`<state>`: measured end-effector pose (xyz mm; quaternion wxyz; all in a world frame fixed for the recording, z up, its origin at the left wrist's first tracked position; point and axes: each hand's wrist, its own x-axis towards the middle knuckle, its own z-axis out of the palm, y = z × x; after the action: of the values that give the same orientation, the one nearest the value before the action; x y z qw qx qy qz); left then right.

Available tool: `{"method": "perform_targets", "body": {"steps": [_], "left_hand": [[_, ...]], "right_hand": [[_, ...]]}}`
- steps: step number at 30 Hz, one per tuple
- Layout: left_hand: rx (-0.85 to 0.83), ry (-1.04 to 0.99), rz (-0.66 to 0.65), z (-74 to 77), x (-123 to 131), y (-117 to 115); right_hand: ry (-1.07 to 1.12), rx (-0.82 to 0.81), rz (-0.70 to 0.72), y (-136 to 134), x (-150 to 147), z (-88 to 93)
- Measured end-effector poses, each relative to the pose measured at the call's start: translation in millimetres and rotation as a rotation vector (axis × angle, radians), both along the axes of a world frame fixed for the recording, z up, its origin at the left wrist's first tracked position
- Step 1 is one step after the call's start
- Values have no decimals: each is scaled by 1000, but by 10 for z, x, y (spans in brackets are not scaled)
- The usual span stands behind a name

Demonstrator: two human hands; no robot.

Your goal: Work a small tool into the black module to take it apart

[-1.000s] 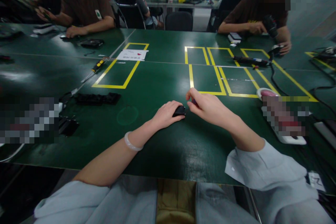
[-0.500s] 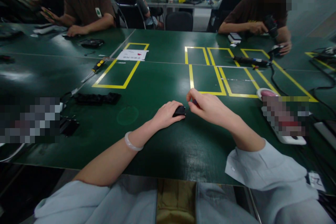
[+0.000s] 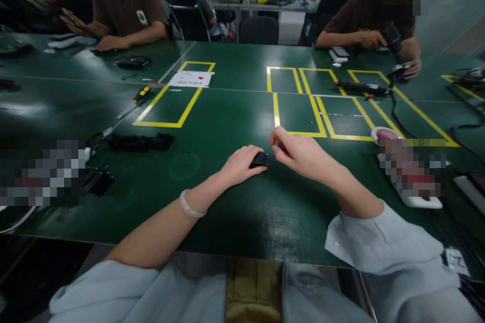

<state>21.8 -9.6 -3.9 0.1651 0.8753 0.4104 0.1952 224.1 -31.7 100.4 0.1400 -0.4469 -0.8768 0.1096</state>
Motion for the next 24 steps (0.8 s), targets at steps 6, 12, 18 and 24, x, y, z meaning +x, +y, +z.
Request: {"method": "perform_targets", "body": {"steps": [6,12,18,24], "left_hand": [[23,7,-3,-18,5,7],[24,2,0,-24,4,8],[-1,-4,2,-13,-4,1],[20,2,4,-29,0,10]], "right_hand": [[12,-5,5,-2,-3,6],[-13,2,8,18,2,-16],[-15,1,-3,1,2,-6],[19,2,9,-9,-5,5]]}}
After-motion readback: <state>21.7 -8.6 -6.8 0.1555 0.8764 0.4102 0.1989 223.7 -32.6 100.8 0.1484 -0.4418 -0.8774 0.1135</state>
